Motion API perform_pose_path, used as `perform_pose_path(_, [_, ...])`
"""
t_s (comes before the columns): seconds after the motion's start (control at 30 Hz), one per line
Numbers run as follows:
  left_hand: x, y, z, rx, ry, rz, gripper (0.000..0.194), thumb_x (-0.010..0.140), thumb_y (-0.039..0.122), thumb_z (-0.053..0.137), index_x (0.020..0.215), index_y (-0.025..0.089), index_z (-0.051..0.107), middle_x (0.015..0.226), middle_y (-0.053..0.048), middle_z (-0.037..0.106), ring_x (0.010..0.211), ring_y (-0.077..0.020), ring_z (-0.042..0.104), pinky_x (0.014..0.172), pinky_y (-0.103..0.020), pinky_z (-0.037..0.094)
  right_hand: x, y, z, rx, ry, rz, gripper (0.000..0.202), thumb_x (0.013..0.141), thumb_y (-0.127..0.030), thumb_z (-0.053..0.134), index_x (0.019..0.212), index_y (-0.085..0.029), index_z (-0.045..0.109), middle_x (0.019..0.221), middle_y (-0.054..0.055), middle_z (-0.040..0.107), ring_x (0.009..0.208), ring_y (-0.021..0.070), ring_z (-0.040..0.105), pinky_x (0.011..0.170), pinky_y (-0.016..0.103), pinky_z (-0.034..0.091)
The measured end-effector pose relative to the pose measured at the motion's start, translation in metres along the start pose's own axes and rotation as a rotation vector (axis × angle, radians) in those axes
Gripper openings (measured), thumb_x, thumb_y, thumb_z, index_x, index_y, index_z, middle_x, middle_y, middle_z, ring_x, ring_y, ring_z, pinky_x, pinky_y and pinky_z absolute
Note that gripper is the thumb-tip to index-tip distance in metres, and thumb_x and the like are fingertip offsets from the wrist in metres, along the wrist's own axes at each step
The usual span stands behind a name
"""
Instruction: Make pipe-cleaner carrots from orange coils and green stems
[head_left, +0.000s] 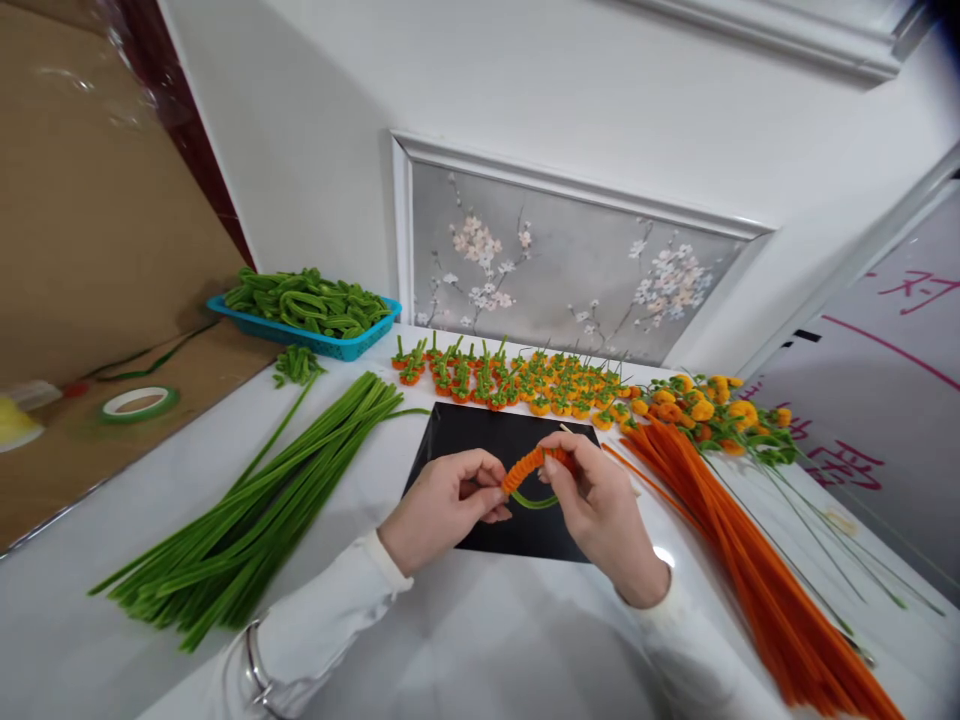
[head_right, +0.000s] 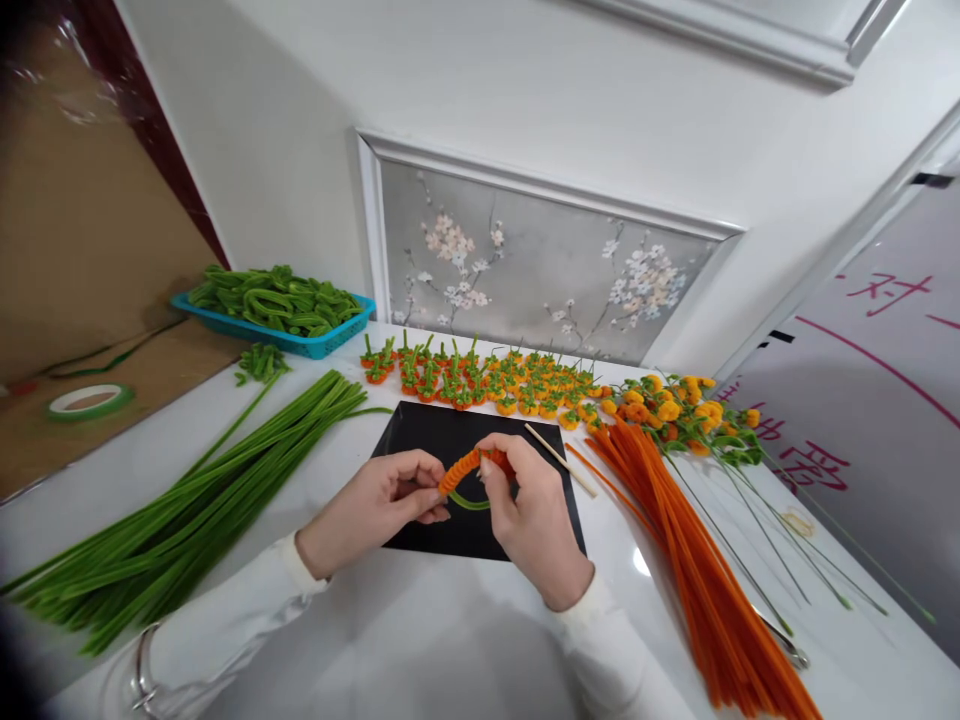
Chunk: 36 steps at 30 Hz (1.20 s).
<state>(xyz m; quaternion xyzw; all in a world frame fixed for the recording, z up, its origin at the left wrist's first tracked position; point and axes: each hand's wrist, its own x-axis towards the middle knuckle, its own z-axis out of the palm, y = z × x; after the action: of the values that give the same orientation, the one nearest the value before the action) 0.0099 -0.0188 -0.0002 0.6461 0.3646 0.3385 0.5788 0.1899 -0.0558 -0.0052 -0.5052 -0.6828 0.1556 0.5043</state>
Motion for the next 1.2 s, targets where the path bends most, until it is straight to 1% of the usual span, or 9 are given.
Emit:
perform_pose_path(0.13, [-0.001, 0.002, 0.003, -0.056, 0.004, -0.043, 0.013, 0.073, 0.025, 0.065, 0.072, 0.013, 0.060, 0.059, 0.000, 0.062, 0.055, -0.0119, 0.063, 0.056, -0.022, 0.051, -0.001, 0.000, 0.002, 0.085, 0.036, 0.030, 0.018, 0.089, -0.026, 0.047, 0.106, -0.021, 0.053, 0.081, 0.003, 0.061, 0.071, 0.0155, 0.061, 0.064, 0.027, 0.050])
perform_pose_path(0.23, [-0.001, 0.004, 0.003, -0.088, -0.014, -0.027, 0.017, 0.072, 0.028, 0.067, 0.077, 0.012, 0.068, 0.060, 0.000, 0.061, 0.053, -0.0104, 0.061, 0.056, -0.022, 0.051, 0.000, -0.002, 0.003, 0.100, 0.054, 0.027, 0.019, 0.089, -0.027, 0.047, 0.107, -0.022, 0.052, 0.083, 0.003, 0.061, 0.071, 0.0156, 0.061, 0.063, 0.028, 0.051])
perform_pose_path(0.37, [-0.002, 0.004, 0.004, -0.122, -0.019, -0.014, 0.022, 0.069, 0.032, 0.070, 0.079, 0.013, 0.074, 0.063, 0.001, 0.057, 0.054, -0.0101, 0.059, 0.055, -0.023, 0.051, 0.001, -0.003, 0.003, 0.092, 0.064, 0.018, 0.019, 0.090, -0.027, 0.046, 0.106, -0.021, 0.053, 0.086, 0.004, 0.061, 0.072, 0.0162, 0.061, 0.063, 0.028, 0.052])
perform_pose_path(0.6, [-0.002, 0.001, 0.003, -0.203, -0.061, -0.102, 0.035, 0.069, 0.033, 0.073, 0.097, 0.014, 0.071, 0.062, 0.002, 0.059, 0.054, -0.0088, 0.058, 0.056, -0.023, 0.050, 0.000, -0.003, 0.007, -0.010, 0.058, -0.025, 0.022, 0.092, -0.023, 0.040, 0.109, -0.022, 0.055, 0.095, 0.006, 0.059, 0.079, 0.0167, 0.060, 0.070, 0.030, 0.050])
perform_pose_path(0.67, [-0.001, -0.002, 0.004, -0.248, -0.040, -0.149, 0.037, 0.068, 0.033, 0.074, 0.100, 0.014, 0.068, 0.062, 0.002, 0.060, 0.055, -0.0087, 0.059, 0.057, -0.021, 0.049, 0.001, -0.002, 0.008, -0.018, 0.047, -0.029, 0.021, 0.092, -0.022, 0.040, 0.106, -0.021, 0.056, 0.092, 0.006, 0.059, 0.078, 0.0166, 0.059, 0.069, 0.029, 0.050])
perform_pose_path(0.8, [0.002, -0.008, 0.004, -0.332, 0.040, -0.205, 0.026, 0.068, 0.035, 0.074, 0.073, 0.012, 0.062, 0.065, 0.001, 0.061, 0.059, -0.0082, 0.061, 0.060, -0.018, 0.050, 0.010, 0.004, 0.009, 0.002, -0.001, 0.001, 0.017, 0.090, -0.023, 0.044, 0.100, -0.020, 0.056, 0.085, 0.005, 0.060, 0.074, 0.0162, 0.059, 0.066, 0.028, 0.049])
perform_pose_path(0.87, [0.003, -0.009, 0.003, -0.355, 0.091, -0.214, 0.026, 0.068, 0.034, 0.074, 0.067, 0.012, 0.059, 0.063, 0.002, 0.059, 0.056, -0.0069, 0.059, 0.056, -0.016, 0.048, 0.017, 0.009, 0.010, 0.041, -0.053, 0.043, 0.016, 0.088, -0.024, 0.046, 0.099, -0.020, 0.057, 0.083, 0.004, 0.062, 0.072, 0.0161, 0.059, 0.066, 0.028, 0.050])
perform_pose_path(1.0, [0.006, -0.011, 0.000, -0.330, 0.172, -0.194, 0.024, 0.066, 0.032, 0.075, 0.068, 0.011, 0.062, 0.058, 0.002, 0.057, 0.051, -0.0061, 0.055, 0.050, -0.015, 0.044, 0.030, 0.019, 0.016, 0.196, -0.126, 0.131, 0.016, 0.086, -0.027, 0.050, 0.097, -0.018, 0.057, 0.077, 0.002, 0.062, 0.068, 0.0159, 0.061, 0.064, 0.028, 0.051])
perform_pose_path(1.2, [0.008, -0.013, -0.003, -0.291, 0.181, -0.206, 0.027, 0.064, 0.033, 0.076, 0.079, 0.011, 0.071, 0.059, 0.002, 0.057, 0.053, -0.0068, 0.054, 0.053, -0.018, 0.044, 0.031, 0.029, 0.026, 0.294, -0.114, 0.161, 0.016, 0.086, -0.027, 0.048, 0.099, -0.019, 0.056, 0.085, 0.004, 0.063, 0.072, 0.0161, 0.063, 0.068, 0.030, 0.053])
